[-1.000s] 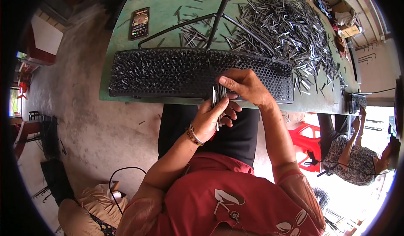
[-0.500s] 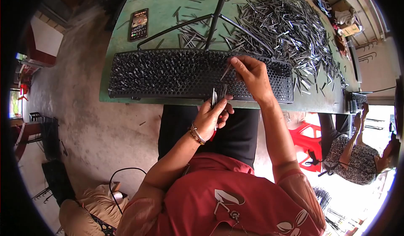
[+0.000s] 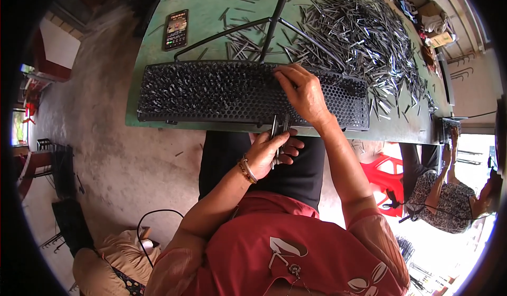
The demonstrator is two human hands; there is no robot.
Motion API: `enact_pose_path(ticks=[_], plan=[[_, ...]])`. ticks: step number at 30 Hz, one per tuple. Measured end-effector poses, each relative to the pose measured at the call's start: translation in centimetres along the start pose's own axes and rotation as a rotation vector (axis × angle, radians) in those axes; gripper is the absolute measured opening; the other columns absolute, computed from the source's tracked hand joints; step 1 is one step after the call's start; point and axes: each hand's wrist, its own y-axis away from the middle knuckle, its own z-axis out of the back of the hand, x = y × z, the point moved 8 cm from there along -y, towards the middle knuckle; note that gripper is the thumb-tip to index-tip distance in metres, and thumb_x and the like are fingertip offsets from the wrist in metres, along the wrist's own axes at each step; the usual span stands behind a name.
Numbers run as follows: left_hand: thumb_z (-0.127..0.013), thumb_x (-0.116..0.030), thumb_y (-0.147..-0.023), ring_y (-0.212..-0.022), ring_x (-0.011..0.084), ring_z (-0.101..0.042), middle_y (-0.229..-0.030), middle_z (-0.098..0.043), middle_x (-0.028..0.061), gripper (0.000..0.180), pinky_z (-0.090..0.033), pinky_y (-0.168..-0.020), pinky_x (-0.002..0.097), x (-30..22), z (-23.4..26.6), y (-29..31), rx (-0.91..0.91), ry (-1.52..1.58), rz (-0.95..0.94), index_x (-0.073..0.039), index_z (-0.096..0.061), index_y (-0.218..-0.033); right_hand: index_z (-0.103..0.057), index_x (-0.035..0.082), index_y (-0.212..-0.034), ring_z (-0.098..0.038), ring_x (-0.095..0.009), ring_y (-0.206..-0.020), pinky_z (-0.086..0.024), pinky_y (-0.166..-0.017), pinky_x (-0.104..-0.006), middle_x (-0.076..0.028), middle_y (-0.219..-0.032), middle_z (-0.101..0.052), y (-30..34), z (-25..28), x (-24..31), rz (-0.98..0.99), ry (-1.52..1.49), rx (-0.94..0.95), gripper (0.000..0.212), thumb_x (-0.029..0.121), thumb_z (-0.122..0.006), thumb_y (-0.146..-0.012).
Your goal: Sorting and inserting thin metal pins into a black plastic organizer rack.
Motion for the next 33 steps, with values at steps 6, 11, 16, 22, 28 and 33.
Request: enact_pose_path(ticks=[6,11,16,22,28,33], plan=[[-0.051,-0.027,-0.094,-0.082,0.0133,-0.063,-0.098,-0.065,0.0101,0.033,-0.053,-0.062,0.0271,0.1,-0.5,0.0,0.033,0.061,0.038,-0.007,-0.05,-0.12,-0.064,0.002,-0.1,-0.061,-0.03,-0.077,-0.05,-0.068,-0.0361,-0.012,-0.092,-0.059,0.5,-0.3,0.3,0.032,0.11,-0.004,0.019,0.007,-0.061,-0.082],[-0.052,-0.027,-0.094,-0.075,0.0088,-0.059,-0.096,-0.064,0.008,0.033,-0.048,-0.057,0.022,0.0,-0.4,0.2,0.014,0.003,0.033,-0.008,-0.05,-0.121,-0.065,0.005,-0.104,-0.06,-0.027,-0.074,-0.05,-0.066,-0.0346,-0.009,-0.092,-0.056,0.5,-0.9,0.7,0.065,0.178,0.05,0.023,0.008,-0.064,-0.081],[-0.053,-0.027,-0.094,-0.067,0.0057,-0.053,-0.093,-0.064,0.0062,0.034,-0.04,-0.051,0.0193,0.1,-0.6,0.0,0.019,-0.005,0.031,-0.009,-0.05,-0.123,-0.065,0.007,-0.102,-0.06,-0.025,-0.07,-0.05,-0.062,-0.035,-0.008,-0.087,-0.054,0.2,-0.9,1.9,0.143,0.41,0.098,0.021,0.011,-0.063,-0.082],[-0.051,-0.028,-0.095,-0.066,0.0057,-0.053,-0.093,-0.064,0.0062,0.035,-0.039,-0.05,0.0193,0.0,-0.6,0.0,0.025,-0.006,0.005,-0.013,-0.047,-0.126,-0.064,0.006,-0.099,-0.06,-0.024,-0.07,-0.05,-0.063,-0.0343,-0.007,-0.089,-0.054,0.3,-0.9,2.3,0.169,0.451,0.13,0.019,0.012,-0.063,-0.081],[-0.049,-0.028,-0.095,-0.066,0.0054,-0.052,-0.093,-0.064,0.0063,0.034,-0.038,-0.05,0.0189,-0.2,-0.9,0.2,0.036,0.006,-0.003,-0.013,-0.047,-0.126,-0.064,0.006,-0.1,-0.06,-0.024,-0.072,-0.05,-0.063,-0.0341,-0.007,-0.089,-0.054,0.7,-1.0,1.9,0.196,0.464,0.1,0.02,0.012,-0.064,-0.081],[-0.048,-0.027,-0.096,-0.066,0.0055,-0.052,-0.092,-0.064,0.0067,0.033,-0.038,-0.05,0.0189,-0.1,-0.7,0.1,0.034,0.006,-0.006,-0.012,-0.047,-0.125,-0.064,0.004,-0.101,-0.06,-0.025,-0.07,-0.049,-0.061,-0.0329,-0.009,-0.09,-0.057,0.8,0.0,1.7,0.143,0.337,0.035,0.022,0.011,-0.065,-0.081]])
